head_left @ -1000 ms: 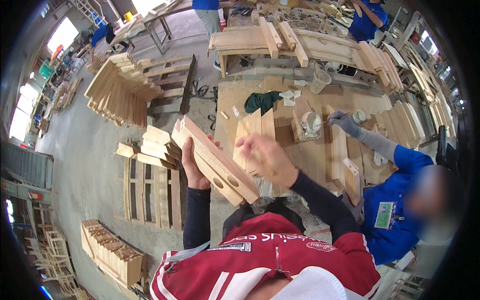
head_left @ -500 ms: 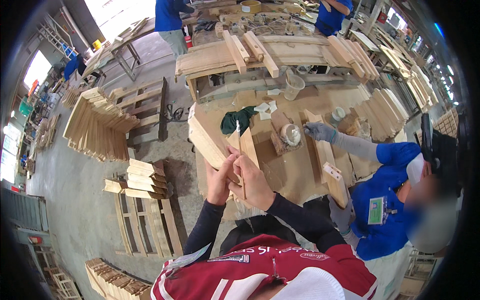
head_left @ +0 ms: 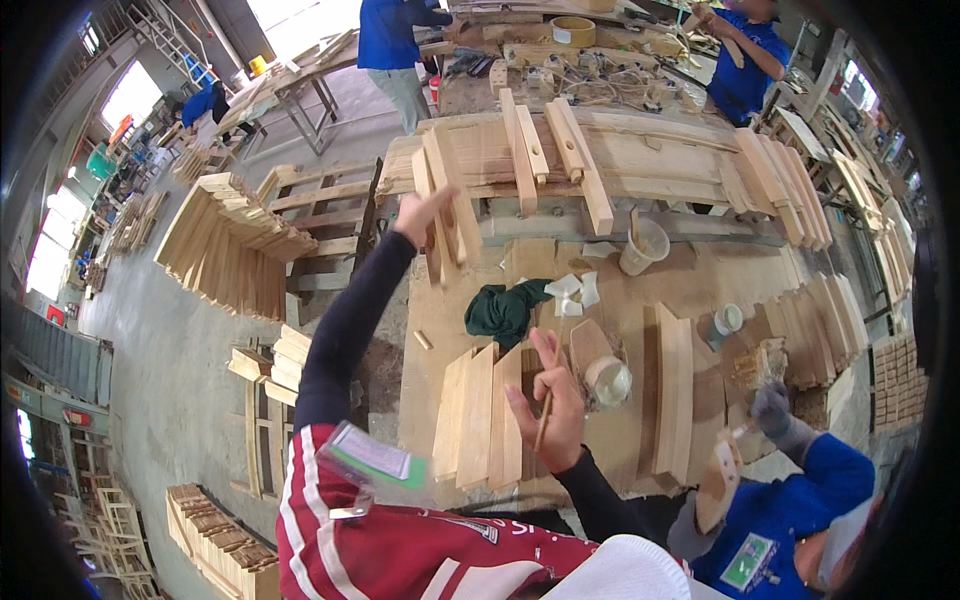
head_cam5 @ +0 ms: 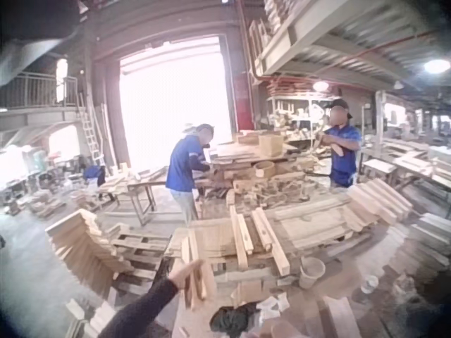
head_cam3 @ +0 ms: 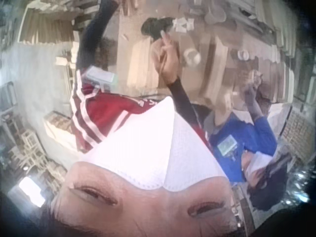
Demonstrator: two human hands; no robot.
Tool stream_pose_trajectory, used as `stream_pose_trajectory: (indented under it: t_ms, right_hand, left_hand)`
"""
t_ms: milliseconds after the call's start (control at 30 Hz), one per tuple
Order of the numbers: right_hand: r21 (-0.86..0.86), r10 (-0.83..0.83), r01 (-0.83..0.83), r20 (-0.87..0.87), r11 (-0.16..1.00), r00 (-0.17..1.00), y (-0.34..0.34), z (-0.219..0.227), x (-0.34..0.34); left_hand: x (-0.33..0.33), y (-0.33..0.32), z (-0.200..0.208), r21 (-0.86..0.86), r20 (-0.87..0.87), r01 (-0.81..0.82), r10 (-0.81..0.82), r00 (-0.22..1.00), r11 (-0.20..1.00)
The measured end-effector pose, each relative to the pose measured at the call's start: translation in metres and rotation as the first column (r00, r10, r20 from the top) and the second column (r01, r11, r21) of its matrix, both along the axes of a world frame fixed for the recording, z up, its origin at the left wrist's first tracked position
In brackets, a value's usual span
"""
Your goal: The person applies glue to the holes of wooden pieces using a brush, then places the pieces on a workbench. The person repeats this process with multiple wooden pieces.
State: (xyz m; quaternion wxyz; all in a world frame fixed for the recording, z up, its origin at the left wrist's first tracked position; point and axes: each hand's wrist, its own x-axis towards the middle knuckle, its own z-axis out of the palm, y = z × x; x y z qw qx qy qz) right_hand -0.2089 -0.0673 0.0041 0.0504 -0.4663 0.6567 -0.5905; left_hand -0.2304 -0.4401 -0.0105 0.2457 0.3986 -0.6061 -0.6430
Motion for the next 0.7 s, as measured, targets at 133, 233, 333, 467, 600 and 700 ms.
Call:
stream_pose_trajectory:
  t_ms: [133,233,333,467,600,700]
  right_hand:
    - [0.078,-0.087,0.087,0.001,0.993,0.996,0.010,-0.015,-0.035]
    - [0.103,-0.117,0.112,0.047,0.988,0.992,0.017,-0.018,-0.052]
    - [0.109,-0.032,0.023,0.083,0.994,0.996,0.017,-0.013,-0.060]
    - [0.147,-0.123,0.103,0.131,0.984,0.984,0.017,-0.016,-0.071]
    - [0.158,-0.160,0.140,0.123,0.977,0.979,0.017,-0.023,-0.077]
    - [0.124,-0.078,0.066,0.097,0.990,0.992,0.028,-0.021,-0.075]
  left_hand:
    - [-0.103,-0.078,0.008,-0.204,0.352,0.079,-0.002,0.936,0.976]
    - [-0.156,-0.124,-0.009,-0.306,0.563,0.138,0.062,0.824,0.942]
    - [-0.135,-0.209,-0.070,-0.549,0.465,0.087,0.218,0.858,0.831]
    - [-0.182,-0.202,-0.078,-0.504,0.387,-0.010,0.236,0.891,0.864]
    - [-0.189,-0.257,-0.073,-0.669,0.648,0.211,0.420,0.635,0.712]
    - [-0.099,-0.343,-0.086,-0.643,0.736,0.423,0.363,0.572,0.639]
